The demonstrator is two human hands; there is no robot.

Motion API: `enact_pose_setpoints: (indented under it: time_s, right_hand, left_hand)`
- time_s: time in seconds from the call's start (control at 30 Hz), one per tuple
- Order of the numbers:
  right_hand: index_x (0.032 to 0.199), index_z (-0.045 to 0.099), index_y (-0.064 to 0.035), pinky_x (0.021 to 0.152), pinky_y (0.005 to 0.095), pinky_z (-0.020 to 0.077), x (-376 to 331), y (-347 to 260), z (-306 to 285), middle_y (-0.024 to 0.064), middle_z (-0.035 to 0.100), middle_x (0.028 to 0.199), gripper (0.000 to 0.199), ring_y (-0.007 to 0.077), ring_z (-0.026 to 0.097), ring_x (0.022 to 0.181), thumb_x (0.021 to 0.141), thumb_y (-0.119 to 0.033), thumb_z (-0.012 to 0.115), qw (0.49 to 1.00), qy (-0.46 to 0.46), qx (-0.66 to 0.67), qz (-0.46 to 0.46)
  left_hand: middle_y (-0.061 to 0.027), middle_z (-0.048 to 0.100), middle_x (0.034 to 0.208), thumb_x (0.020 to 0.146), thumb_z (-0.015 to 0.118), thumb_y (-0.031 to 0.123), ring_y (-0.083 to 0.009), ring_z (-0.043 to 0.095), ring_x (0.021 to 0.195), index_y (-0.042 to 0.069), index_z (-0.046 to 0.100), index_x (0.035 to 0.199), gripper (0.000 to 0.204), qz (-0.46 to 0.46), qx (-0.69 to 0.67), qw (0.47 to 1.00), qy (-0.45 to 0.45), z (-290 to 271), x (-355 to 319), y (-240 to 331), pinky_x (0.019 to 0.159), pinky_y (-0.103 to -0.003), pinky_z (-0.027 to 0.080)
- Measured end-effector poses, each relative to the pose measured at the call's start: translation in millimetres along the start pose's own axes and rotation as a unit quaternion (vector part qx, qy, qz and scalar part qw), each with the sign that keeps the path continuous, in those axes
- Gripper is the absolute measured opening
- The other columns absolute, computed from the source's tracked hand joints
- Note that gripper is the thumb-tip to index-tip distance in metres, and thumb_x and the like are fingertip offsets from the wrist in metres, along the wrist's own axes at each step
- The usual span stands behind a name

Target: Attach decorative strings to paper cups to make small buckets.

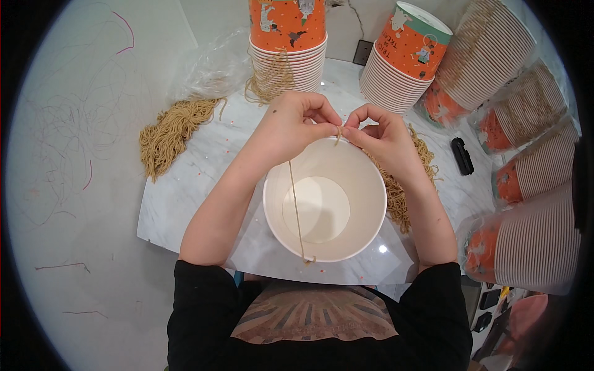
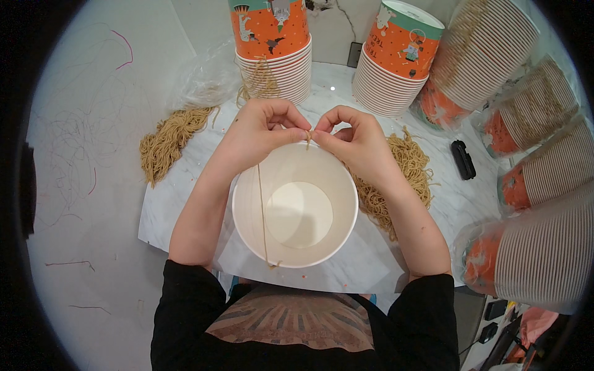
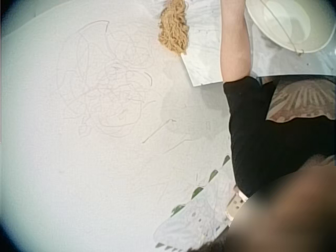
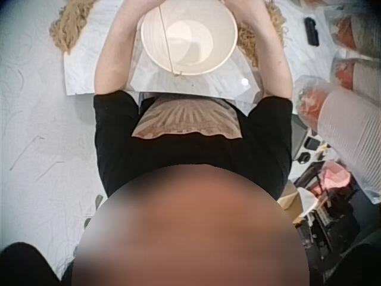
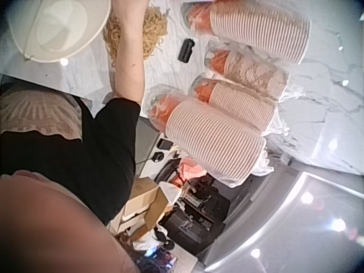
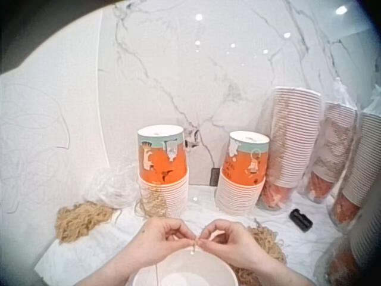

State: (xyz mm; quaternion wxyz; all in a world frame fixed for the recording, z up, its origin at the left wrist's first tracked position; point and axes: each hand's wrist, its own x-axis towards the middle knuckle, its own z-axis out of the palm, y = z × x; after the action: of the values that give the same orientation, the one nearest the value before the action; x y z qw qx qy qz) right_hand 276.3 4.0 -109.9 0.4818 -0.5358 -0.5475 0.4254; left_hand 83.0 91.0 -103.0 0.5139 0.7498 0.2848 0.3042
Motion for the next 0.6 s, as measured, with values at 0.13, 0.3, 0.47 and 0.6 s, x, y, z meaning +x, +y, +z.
enact_pose_setpoints:
  time_s: [0.13, 0.3, 0.47, 0.6]
  right_hand:
    - [0.091, 0.064, -0.0012, 0.055, 0.0183, 0.0461, 0.0, 3.7, -0.4, -0.0018, 0.067, 0.08, 0.011, 0.0011, 0.062, 0.066, 0.093, -0.01, 0.072, 1.0, -0.004, -0.013, 0.003]
    - [0.092, 0.065, -0.0005, 0.055, 0.0188, 0.0457, -1.2, 3.2, 2.9, -0.003, 0.066, 0.078, 0.01, 0.0006, 0.06, 0.066, 0.092, -0.01, 0.07, 0.999, 0.0, -0.033, -0.006]
    - [0.094, 0.067, 0.0005, 0.061, 0.019, 0.0479, -0.4, 9.2, 2.8, -0.0013, 0.067, 0.08, 0.012, 0.0018, 0.062, 0.071, 0.092, -0.01, 0.071, 0.999, 0.004, -0.023, -0.037]
    - [0.096, 0.068, 0.002, 0.067, 0.0198, 0.0512, -2.1, 3.8, 6.9, 0.0013, 0.069, 0.083, 0.014, 0.004, 0.065, 0.076, 0.091, -0.01, 0.073, 0.999, 0.004, -0.014, -0.037]
  left_hand:
    - [-0.0061, 0.072, 0.075, 0.08, 0.075, 0.003, -0.0095, 0.066, 0.071, -0.002, 0.074, 0.085, 0.007, 0.01, -0.003, 1.0, -0.007, 0.8, 0.2, 1.9, 0.065, -0.026, 0.053]
    - [-0.0014, 0.069, 0.079, 0.085, 0.075, 0.003, -0.0034, 0.062, 0.07, -0.001, 0.072, 0.091, 0.007, -0.003, 0.011, 1.0, -0.027, 0.6, -1.4, 3.3, 0.06, -0.019, 0.048]
    - [-0.001, 0.069, 0.079, 0.085, 0.075, 0.003, -0.003, 0.061, 0.07, -0.001, 0.072, 0.091, 0.009, -0.005, 0.029, 0.999, -0.017, 0.3, -1.3, 3.5, 0.061, -0.019, 0.047]
    - [0.0, 0.068, 0.079, 0.084, 0.075, 0.004, -0.0024, 0.06, 0.069, 0.0, 0.069, 0.094, 0.012, -0.008, 0.029, 1.0, 0.006, 1.2, -1.5, 1.4, 0.061, -0.019, 0.046]
